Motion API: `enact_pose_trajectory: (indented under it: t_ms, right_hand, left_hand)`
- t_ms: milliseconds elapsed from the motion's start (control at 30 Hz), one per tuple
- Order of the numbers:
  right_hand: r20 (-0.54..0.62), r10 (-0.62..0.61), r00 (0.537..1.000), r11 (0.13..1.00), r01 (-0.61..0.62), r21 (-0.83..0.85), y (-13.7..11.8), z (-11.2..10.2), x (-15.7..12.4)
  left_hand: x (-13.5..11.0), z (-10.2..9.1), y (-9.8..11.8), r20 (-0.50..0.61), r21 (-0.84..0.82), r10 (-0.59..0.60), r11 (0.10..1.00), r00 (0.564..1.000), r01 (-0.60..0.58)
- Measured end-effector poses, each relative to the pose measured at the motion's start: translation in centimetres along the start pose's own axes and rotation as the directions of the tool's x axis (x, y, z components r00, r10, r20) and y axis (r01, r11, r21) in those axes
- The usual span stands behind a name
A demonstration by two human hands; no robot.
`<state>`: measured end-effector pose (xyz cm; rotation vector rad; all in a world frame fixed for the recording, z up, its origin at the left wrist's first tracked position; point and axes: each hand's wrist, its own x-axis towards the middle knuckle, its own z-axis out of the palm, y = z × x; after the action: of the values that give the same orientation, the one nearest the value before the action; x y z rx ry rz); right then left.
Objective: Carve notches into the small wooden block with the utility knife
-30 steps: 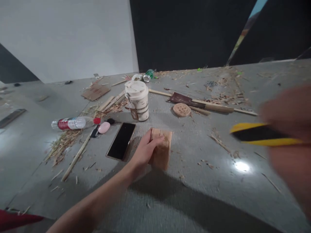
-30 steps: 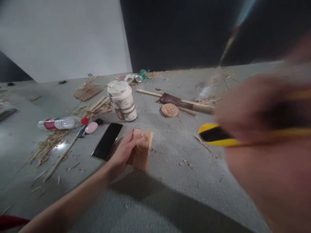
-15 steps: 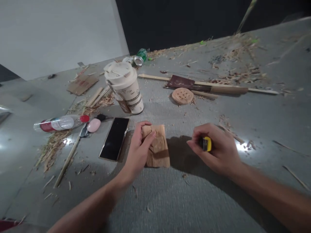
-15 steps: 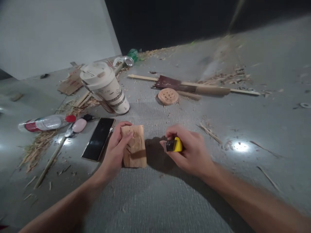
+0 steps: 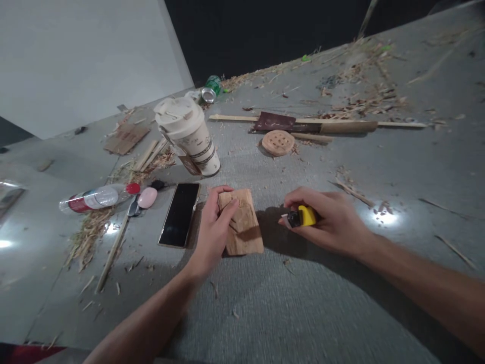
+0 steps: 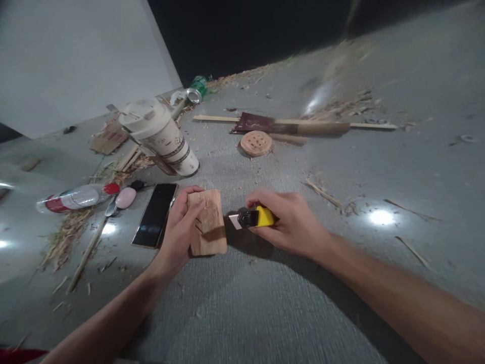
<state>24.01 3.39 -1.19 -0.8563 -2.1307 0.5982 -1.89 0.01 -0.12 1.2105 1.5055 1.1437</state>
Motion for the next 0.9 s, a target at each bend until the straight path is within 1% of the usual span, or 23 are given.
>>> enact_pose_trajectory:
  t_ms: [233, 367, 467, 600, 667, 733, 800, 900]
  right_hand:
    - [0.045, -0.060, 0.997, 0.998, 0.060, -0.004, -0.1, -0.3, 0.2]
    - [0.054, -0.099, 0.994, 0.993, 0.102, -0.057, -0.1, -0.3, 0.1]
    - [0.058, -0.129, 0.990, 0.987, 0.134, -0.090, -0.1, -0.2, 0.0]
    - [0.060, -0.143, 0.988, 0.985, 0.148, -0.093, -0.1, -0.2, -0.1]
    - [0.063, -0.140, 0.988, 0.985, 0.146, -0.095, -0.1, -0.2, -0.2]
    - [0.064, -0.136, 0.989, 0.985, 0.142, -0.097, -0.1, -0.3, -0.1]
    - [0.072, -0.134, 0.988, 0.986, 0.140, -0.089, -0.2, -0.3, 0.0]
    - [0.083, -0.136, 0.987, 0.986, 0.143, -0.085, -0.2, -0.4, 0.1]
  left_hand:
    - [0.0, -0.2, -0.1, -0.010, 0.051, 0.026, 0.998, 1.000, -0.025]
    - [0.0, -0.1, -0.3, -0.026, 0.017, 0.036, 0.999, 0.999, -0.035]
    - [-0.1, 0.0, -0.5, -0.014, -0.071, 0.028, 0.997, 1.000, -0.029]
    - [-0.2, 0.0, -1.2, 0.055, -0.236, 0.009, 0.972, 0.998, 0.004]
    - [-0.4, 0.0, -1.5, 0.043, -0.281, 0.015, 0.960, 0.999, -0.003]
    - [-0.5, 0.1, -1.7, 0.006, -0.317, 0.017, 0.948, 1.000, -0.014]
    - [-0.7, 0.2, -1.6, -0.025, -0.387, -0.013, 0.922, 1.000, 0.003]
    - [-0.7, 0.6, -1.1, 0.017, -0.508, -0.044, 0.860, 0.999, 0.047]
